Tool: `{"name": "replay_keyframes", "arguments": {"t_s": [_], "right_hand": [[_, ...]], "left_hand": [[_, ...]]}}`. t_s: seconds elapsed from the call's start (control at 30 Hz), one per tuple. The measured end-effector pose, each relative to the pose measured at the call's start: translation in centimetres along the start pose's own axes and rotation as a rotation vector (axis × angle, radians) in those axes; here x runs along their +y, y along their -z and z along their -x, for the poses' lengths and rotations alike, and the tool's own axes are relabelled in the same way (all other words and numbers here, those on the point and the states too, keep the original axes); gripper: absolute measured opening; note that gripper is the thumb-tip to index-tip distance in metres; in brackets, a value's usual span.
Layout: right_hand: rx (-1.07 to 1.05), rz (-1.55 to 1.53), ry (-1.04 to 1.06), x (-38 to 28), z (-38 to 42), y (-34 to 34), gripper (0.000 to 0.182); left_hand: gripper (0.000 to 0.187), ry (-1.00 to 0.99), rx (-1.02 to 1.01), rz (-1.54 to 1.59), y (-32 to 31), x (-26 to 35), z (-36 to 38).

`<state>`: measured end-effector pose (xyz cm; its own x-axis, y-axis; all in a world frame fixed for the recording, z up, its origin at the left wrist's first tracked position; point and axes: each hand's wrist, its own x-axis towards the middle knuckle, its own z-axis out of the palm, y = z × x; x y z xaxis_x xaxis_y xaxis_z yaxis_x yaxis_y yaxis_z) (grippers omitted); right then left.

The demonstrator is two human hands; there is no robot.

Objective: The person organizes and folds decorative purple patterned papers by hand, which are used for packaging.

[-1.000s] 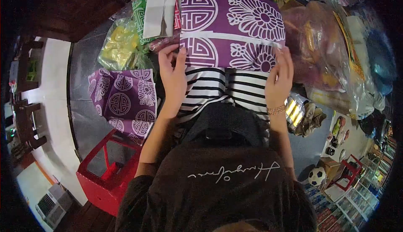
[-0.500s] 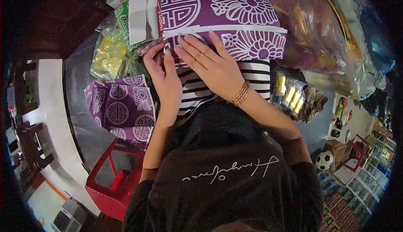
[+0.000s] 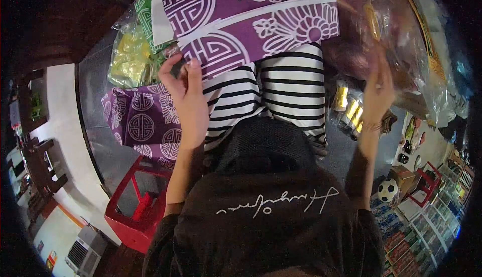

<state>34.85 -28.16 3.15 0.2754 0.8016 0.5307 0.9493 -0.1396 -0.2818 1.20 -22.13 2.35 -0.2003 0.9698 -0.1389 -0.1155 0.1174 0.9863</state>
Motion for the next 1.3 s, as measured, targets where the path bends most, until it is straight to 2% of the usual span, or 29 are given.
{"name": "replay_keyframes", "arguments": {"t_s": [0.07,0.1,0.13,0.2,0.27,0.33,0.4,0.43,0.47,0.5,0.53,0.57,0.6,0.67,0.7,0.77,0.87,0.97,1.13,1.2,1.3], "right_hand": [[-0.366,-1.111,-0.475,-6.6,1.8,0.2,0.032],[-0.670,-1.191,-0.641,-9.4,1.4,0.4,0.036],[-0.773,-1.408,-0.644,-11.6,2.1,-0.9,0.037],[-0.803,-1.661,-0.884,-15.1,3.4,-3.5,0.037],[-0.853,-1.684,-0.909,-16.4,3.3,-5.1,0.036],[-0.900,-1.705,-0.933,-16.7,3.3,-5.7,0.037],[-0.781,-1.612,-0.897,-16.5,3.2,-6.1,0.037],[-0.655,-1.632,-1.077,-16.6,2.6,-5.4,0.034],[-0.647,-1.624,-1.080,-15.8,2.0,-5.3,0.034],[-0.572,-1.767,-1.077,-14.4,1.3,-5.3,0.028],[-0.495,-1.910,-1.067,-13.5,0.8,-5.1,0.023],[-0.394,-1.835,-1.163,-13.3,-0.2,-4.1,0.025],[-0.393,-1.835,-1.165,-12.8,-0.6,-3.9,0.025],[-0.262,-1.829,-1.053,-11.0,-1.3,-4.2,0.023],[-0.260,-1.830,-1.058,-9.7,-1.3,-4.4,0.023],[-0.285,-2.006,-0.871,-7.3,-1.2,-4.6,0.019],[-0.166,-1.824,-0.898,-6.8,-2.2,-3.9,0.015],[-0.196,-1.770,-0.906,-7.7,-2.4,-2.7,0.009],[-0.202,-1.741,-0.959,-8.0,-2.1,-2.5,0.009],[-0.208,-1.755,-0.945,-7.5,-1.9,-2.4,0.008],[-0.385,-1.766,-0.970,-7.1,-1.1,-3.0,0.006]], "left_hand": [[0.035,-0.020,-0.009,-0.070,-0.3,0.1,0.4],[0.034,0.008,-0.018,-0.063,-0.7,0.9,0.7],[0.033,0.035,-0.029,-0.057,-1.0,1.3,1.0],[0.033,0.028,-0.084,-0.053,-1.4,1.5,1.7],[0.032,0.020,-0.133,-0.046,-1.8,1.6,2.1],[0.030,-0.139,-0.226,-0.141,-2.2,1.5,2.3],[0.031,-0.142,-0.270,-0.103,-2.1,1.4,2.2],[0.031,-0.195,-0.244,-0.157,-2.0,1.3,2.2],[0.032,-0.245,-0.216,-0.210,-2.0,1.2,2.3],[0.034,-0.276,-0.232,-0.206,-2.2,1.2,2.3],[0.034,-0.273,-0.235,-0.201,-1.8,1.3,2.4],[0.035,-0.148,-0.211,-0.147,-1.2,1.4,2.3],[0.035,-0.025,-0.186,-0.095,-0.8,1.4,2.2],[0.035,-0.048,-0.183,-0.076,-0.6,1.5,2.3],[0.035,-0.072,-0.179,-0.052,-0.5,1.5,2.3],[0.035,-0.098,-0.176,-0.025,-0.2,1.3,2.2],[0.037,-0.082,-0.193,-0.063,0.2,0.9,1.8],[0.041,-0.074,-0.212,-0.131,-0.2,1.7,1.5],[0.042,-0.022,-0.231,-0.055,0.3,1.1,1.3],[0.042,-0.089,-0.233,-0.113,0.3,1.0,1.3],[0.042,-0.105,-0.217,-0.114,0.4,0.6,1.2]]}}
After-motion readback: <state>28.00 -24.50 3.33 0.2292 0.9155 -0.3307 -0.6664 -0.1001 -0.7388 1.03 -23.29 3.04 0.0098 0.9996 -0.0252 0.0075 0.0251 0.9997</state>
